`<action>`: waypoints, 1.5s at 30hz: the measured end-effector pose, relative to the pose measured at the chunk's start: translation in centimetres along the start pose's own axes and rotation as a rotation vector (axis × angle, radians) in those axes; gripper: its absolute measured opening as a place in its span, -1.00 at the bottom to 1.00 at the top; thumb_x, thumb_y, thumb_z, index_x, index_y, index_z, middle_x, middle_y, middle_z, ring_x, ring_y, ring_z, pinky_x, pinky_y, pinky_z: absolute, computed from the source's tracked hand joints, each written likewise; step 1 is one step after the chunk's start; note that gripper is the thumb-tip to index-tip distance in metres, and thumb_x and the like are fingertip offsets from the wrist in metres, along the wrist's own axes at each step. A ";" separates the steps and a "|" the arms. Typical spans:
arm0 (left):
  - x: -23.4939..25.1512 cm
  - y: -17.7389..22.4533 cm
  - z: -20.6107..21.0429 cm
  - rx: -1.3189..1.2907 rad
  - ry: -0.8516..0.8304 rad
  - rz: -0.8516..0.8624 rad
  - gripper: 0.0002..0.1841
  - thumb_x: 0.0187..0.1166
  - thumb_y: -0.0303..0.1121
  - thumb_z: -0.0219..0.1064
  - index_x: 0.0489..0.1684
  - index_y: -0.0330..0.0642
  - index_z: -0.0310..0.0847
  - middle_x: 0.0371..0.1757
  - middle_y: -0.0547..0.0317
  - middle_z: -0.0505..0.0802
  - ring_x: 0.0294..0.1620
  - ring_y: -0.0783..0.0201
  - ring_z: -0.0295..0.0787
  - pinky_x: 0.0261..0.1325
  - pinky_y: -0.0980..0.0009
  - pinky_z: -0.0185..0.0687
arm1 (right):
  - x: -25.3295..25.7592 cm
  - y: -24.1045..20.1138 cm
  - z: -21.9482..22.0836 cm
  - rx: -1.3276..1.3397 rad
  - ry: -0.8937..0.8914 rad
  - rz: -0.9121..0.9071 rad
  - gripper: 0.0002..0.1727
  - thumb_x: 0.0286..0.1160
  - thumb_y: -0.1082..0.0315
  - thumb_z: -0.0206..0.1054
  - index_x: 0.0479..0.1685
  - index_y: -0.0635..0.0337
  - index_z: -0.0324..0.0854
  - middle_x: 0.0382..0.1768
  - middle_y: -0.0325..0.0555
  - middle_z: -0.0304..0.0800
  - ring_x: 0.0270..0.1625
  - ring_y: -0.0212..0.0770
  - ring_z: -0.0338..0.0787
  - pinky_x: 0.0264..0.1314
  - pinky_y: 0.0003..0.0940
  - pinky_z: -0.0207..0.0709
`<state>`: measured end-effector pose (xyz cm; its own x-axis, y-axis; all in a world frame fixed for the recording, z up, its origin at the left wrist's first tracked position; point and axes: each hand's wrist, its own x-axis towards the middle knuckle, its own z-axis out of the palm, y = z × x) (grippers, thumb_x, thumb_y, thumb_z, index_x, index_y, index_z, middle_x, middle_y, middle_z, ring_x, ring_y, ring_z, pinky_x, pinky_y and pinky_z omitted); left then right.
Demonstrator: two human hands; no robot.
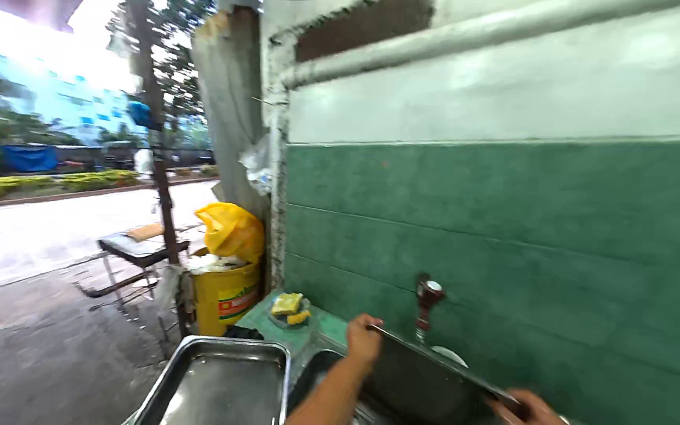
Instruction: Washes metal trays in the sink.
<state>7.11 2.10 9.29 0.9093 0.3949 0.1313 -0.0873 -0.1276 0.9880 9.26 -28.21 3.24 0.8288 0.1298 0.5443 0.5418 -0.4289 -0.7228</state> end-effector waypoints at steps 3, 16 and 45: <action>0.1 0.3 -3.1 0.030 0.061 0.014 -0.86 0.51 -0.63 0.30 -0.08 -0.38 0.70 0.12 -0.06 0.87 0.16 0.17 0.78 0.28 0.16 0.65 | 1.0 -1.8 3.9 0.088 0.095 0.049 -0.73 0.15 0.50 0.55 -0.24 0.50 0.66 -0.32 0.13 0.76 -0.24 -0.12 0.75 -0.10 -0.11 0.66; -0.2 -1.1 -6.5 -0.188 0.215 -0.044 -0.83 0.36 -0.82 0.28 -0.30 -0.39 0.52 0.05 -0.10 0.84 0.08 0.20 0.76 0.12 0.27 0.66 | 3.5 -5.2 7.4 0.535 0.023 0.282 -0.79 0.17 0.72 0.49 -0.30 0.32 0.62 0.04 0.01 0.92 -0.01 -0.20 0.90 0.07 -0.29 0.78; -4.4 -10.7 -3.8 0.254 -0.347 -0.315 -0.69 0.47 -0.21 0.55 -0.42 -0.22 0.57 -0.47 0.18 0.61 -0.44 0.29 0.53 -0.25 0.26 0.50 | 7.0 -11.1 10.2 0.315 -0.429 0.674 -0.75 0.76 0.44 0.19 0.20 0.43 0.62 -0.10 0.05 0.85 -0.28 -0.28 0.82 -0.11 -0.35 0.71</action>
<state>2.47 5.16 -1.52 0.9606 0.1311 -0.2453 0.2734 -0.2845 0.9189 10.45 -13.40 10.70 0.9345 0.2904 -0.2061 -0.1246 -0.2755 -0.9532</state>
